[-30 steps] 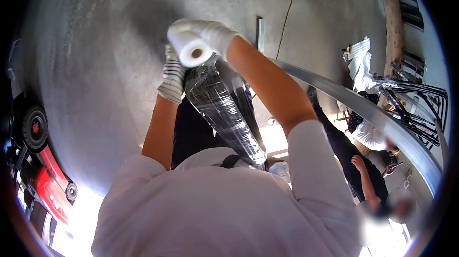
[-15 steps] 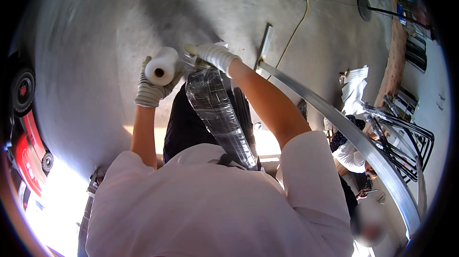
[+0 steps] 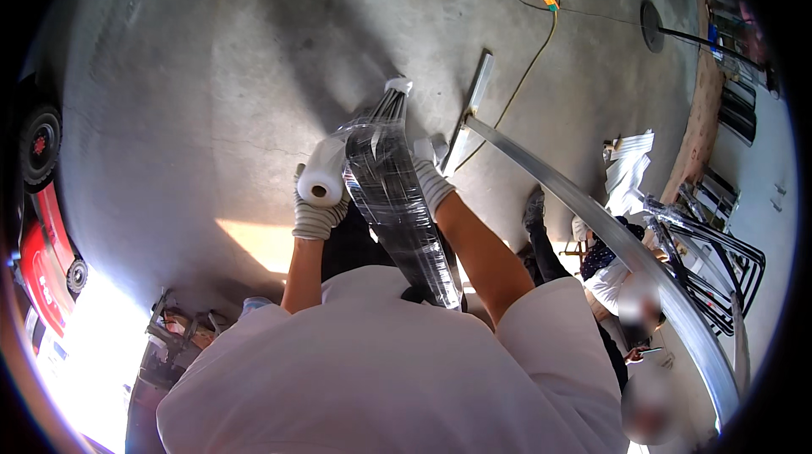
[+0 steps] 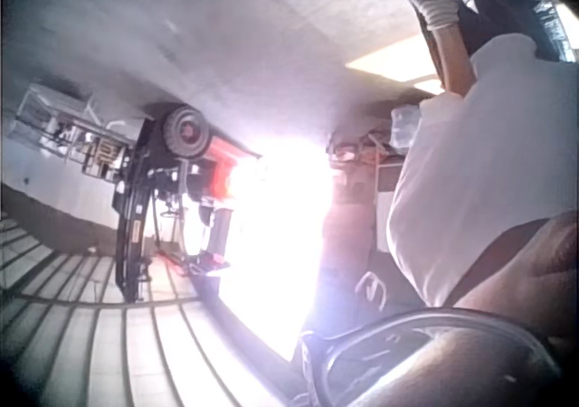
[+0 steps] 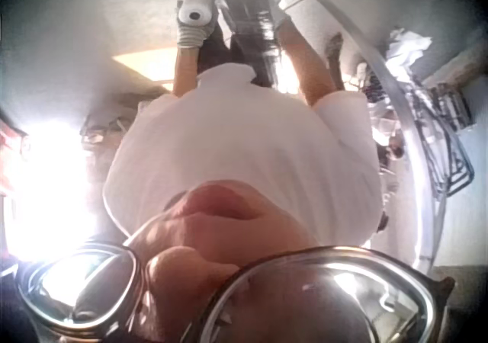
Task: The person wraps bundles of black metal rods and curved metal frames with plastic film and tape. They handle individual bundles and frames, applying the wrap manually while moving around the objects on a assembly floor.
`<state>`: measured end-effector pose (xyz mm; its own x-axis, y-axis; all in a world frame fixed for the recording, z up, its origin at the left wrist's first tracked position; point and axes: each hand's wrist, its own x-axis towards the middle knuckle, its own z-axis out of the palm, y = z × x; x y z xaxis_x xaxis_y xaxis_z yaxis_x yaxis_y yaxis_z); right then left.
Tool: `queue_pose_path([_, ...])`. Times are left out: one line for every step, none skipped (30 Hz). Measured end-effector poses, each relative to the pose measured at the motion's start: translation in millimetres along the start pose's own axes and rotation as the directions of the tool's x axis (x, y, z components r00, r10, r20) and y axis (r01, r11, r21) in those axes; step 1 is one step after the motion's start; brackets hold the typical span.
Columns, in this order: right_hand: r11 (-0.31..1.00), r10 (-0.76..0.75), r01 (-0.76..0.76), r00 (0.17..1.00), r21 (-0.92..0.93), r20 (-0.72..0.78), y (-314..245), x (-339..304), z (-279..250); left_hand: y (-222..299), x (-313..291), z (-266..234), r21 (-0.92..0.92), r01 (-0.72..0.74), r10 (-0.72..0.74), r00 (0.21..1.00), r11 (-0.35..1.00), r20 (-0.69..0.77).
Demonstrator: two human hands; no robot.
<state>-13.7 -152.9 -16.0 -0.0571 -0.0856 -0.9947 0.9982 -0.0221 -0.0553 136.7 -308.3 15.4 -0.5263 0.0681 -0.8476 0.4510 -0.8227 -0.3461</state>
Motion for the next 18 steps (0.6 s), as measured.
queue_pose_path([0.999, 0.008, -0.012, 0.997, 0.048, 0.081, 12.0, 9.4, -4.6, -4.3, 2.1, -9.2, 0.060, -0.012, 0.012, 1.000, 0.998, -0.016])
queue_pose_path([0.996, -0.001, -0.012, 0.989, 0.087, 0.150, 21.0, 18.3, -5.6, -11.6, 3.3, -12.3, 0.055, -0.012, 0.014, 0.999, 0.998, -0.040])
queue_pose_path([0.993, -0.012, -0.011, 0.981, 0.116, 0.194, 30.4, 25.9, -7.4, -9.6, 13.1, -36.5, 0.097, 0.026, -0.025, 1.000, 0.995, -0.007])
queue_pose_path([0.991, -0.025, -0.006, 0.974, 0.133, 0.225, 37.4, 28.6, -8.9, -12.4, 12.1, -43.0, 0.125, 0.065, -0.068, 0.997, 0.990, 0.024])
queue_pose_path([0.990, -0.036, 0.000, 0.968, 0.144, 0.249, 47.0, 27.8, -12.9, -16.8, 13.7, -48.4, 0.155, 0.101, -0.111, 0.992, 0.983, 0.055])
queue_pose_path([0.988, -0.044, 0.002, 0.962, 0.155, 0.271, 51.0, 29.3, -16.5, -21.0, 14.9, -53.6, 0.113, 0.149, -0.159, 0.984, 0.982, 0.085])
queue_pose_path([0.989, -0.047, 0.003, 0.956, 0.151, 0.290, 55.9, 28.5, -20.3, -25.4, 12.9, -54.1, 0.065, 0.191, -0.198, 0.973, 0.979, 0.122])
queue_pose_path([0.988, -0.050, 0.003, 0.951, 0.153, 0.305, 59.7, 26.2, -24.9, -35.2, 7.6, -46.3, 0.022, 0.241, -0.241, 0.958, 0.970, 0.158])
queue_pose_path([0.989, -0.056, 0.008, 0.946, 0.149, 0.320, 62.9, 22.9, -30.5, -49.8, -0.7, -39.3, 0.284, 0.059, -0.089, 0.992, 0.957, 0.094])
queue_pose_path([0.991, -0.063, 0.019, 0.939, 0.135, 0.337, 64.9, 18.8, -35.1, -55.0, 5.5, -41.7, 0.023, 0.259, -0.259, 0.955, 0.966, 0.144])
queue_pose_path([0.992, -0.072, 0.031, 0.934, 0.122, 0.351, 64.9, 13.2, -42.5, -58.6, 11.4, -43.0, 0.036, 0.297, -0.299, 0.942, 0.954, 0.154])
queue_pose_path([0.993, -0.075, 0.037, 0.929, 0.110, 0.363, 65.7, 8.7, -48.5, -61.3, 14.4, -45.3, 0.069, 0.307, -0.314, 0.937, 0.949, 0.155])
queue_pose_path([0.994, -0.086, 0.053, 0.923, 0.098, 0.375, 65.3, 4.0, -53.9, -64.1, 17.5, -45.6, 0.098, 0.315, -0.327, 0.931, 0.944, 0.160])
queue_pose_path([0.994, -0.098, 0.071, 0.916, 0.081, 0.389, 62.8, 0.4, -58.8, -65.3, 23.2, -44.8, 0.119, 0.317, -0.333, 0.929, 0.941, 0.161])
queue_pose_path([0.991, -0.122, 0.091, 0.909, 0.096, 0.399, 63.1, -3.8, -62.2, -64.6, 24.9, -43.8, 0.165, 0.324, -0.348, 0.926, 0.932, 0.146])
queue_pose_path([0.987, -0.149, 0.113, 0.900, 0.110, 0.409, 61.4, -7.5, -66.4, -63.2, 30.5, -41.1, 0.211, 0.322, -0.353, 0.926, 0.923, 0.135])
queue_pose_path([0.983, -0.171, 0.127, 0.893, 0.132, 0.416, 61.0, -10.1, -69.9, -62.2, 35.4, -39.8, 0.260, 0.319, -0.358, 0.926, 0.912, 0.118])
queue_pose_path([0.980, -0.190, 0.144, 0.884, 0.137, 0.426, 56.3, -15.0, -73.6, -61.9, 41.2, -36.7, 0.285, 0.319, -0.362, 0.925, 0.904, 0.113])
